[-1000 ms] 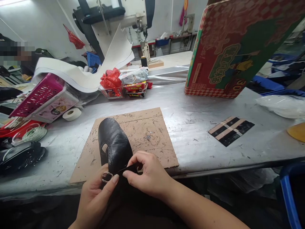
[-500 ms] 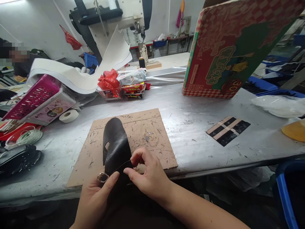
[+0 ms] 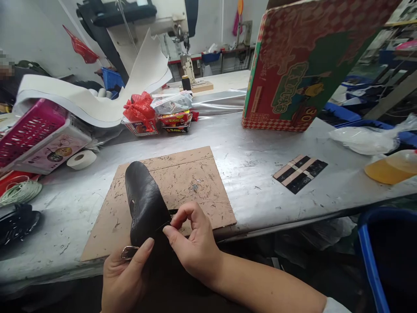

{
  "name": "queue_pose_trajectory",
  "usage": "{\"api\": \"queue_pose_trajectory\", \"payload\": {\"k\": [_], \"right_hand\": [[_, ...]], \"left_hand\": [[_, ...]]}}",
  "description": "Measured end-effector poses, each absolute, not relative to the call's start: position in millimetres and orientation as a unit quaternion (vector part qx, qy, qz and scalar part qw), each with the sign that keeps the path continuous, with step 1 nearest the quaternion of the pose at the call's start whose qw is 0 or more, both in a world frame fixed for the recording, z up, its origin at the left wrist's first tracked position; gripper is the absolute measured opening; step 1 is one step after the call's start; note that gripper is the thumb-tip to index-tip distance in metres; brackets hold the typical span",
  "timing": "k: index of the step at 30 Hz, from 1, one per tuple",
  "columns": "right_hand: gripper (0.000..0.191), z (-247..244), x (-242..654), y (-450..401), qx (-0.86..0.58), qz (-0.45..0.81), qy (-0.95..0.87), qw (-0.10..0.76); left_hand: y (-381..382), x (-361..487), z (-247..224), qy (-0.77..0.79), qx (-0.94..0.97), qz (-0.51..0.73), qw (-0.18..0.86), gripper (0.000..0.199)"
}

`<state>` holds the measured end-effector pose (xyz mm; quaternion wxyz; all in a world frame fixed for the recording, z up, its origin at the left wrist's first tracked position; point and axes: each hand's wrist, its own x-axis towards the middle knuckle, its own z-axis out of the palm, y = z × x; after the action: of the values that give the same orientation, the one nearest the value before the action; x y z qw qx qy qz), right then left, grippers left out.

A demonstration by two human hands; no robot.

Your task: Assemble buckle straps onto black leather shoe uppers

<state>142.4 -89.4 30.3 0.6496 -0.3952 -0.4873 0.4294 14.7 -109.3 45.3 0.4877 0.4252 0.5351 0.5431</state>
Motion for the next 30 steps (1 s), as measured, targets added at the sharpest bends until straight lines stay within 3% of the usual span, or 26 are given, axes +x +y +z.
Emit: {"api": "queue_pose_trajectory", "payload": {"k": [4, 13, 19, 25, 30], "right_hand": [[0.015, 31.1, 138.7, -91.3, -0.393, 0.449, -0.453, 0.662], [0.038, 40.7, 143.5, -86.4, -0.403, 0.621, -0.369, 0.563], [0.022, 42.2, 147.0, -82.5, -0.396, 0.678, -0.369, 0.497], [0.024, 42.6, 153.3, -85.7, -0.403, 0.536, -0.464, 0.580], [0.022, 39.7, 159.4, -84.3, -0.412, 0.402, -0.600, 0.555]], "left_hand": [[-109.7, 16.5, 44.3, 0.524, 0.410, 0.558, 0.496, 0.011], [-110.4, 14.8, 38.5, 0.498, 0.386, 0.573, 0.523, 0.024], [-110.5, 14.7, 37.4, 0.508, 0.361, 0.578, 0.526, 0.026], [-105.1, 16.5, 48.4, 0.520, 0.330, 0.535, 0.578, 0.044], [-100.3, 9.5, 47.8, 0.545, 0.394, 0.484, 0.559, 0.041]]}}
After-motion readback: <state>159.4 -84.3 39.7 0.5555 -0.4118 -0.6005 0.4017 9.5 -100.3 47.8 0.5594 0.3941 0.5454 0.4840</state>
